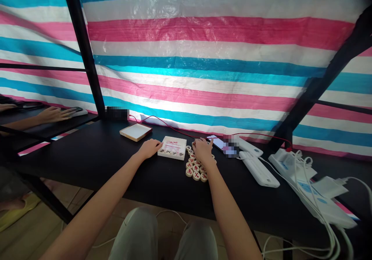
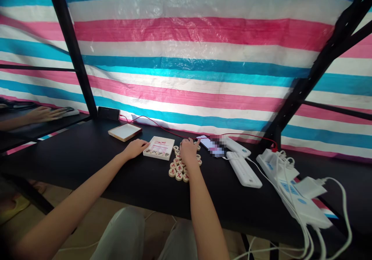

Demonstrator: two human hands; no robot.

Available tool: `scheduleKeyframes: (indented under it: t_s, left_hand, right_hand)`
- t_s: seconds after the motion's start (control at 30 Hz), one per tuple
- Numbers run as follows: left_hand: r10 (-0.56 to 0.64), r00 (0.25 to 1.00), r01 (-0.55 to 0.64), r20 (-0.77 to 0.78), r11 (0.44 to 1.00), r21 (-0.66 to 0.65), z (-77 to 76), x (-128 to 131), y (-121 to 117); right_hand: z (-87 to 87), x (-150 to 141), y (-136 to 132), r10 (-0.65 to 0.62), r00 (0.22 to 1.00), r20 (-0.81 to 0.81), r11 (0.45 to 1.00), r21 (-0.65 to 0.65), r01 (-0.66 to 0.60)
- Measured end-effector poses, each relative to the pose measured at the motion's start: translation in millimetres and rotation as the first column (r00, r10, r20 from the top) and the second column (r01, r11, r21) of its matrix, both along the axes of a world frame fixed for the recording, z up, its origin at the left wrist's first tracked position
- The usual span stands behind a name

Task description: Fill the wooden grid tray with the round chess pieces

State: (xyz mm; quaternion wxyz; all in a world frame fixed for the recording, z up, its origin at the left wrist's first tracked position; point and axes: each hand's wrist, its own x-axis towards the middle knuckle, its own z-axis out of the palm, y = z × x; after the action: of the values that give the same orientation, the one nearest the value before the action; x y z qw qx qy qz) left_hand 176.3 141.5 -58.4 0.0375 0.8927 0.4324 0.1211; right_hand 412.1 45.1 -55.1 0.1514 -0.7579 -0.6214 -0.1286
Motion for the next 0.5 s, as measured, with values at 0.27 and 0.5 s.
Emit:
scheduleKeyframes:
  t_s: [0.27,0.5]
  left_hand:
    - [0.002,1.0,-0.002,0.004,1.0,-0.008,0.0,0.4,-0.5]
    - [0.01,1.0,-0.01,-0.008,1.0,-0.012,0.5,0.4,-0.7]
  right_hand:
    - [-1.8,0.2,4.2,-0.052,0.998,0.039,0.999,0.0,0.052]
    - [6.6,-1.9,3.5,-0.004,0.996,-0.088,0.991,0.131,0.015]
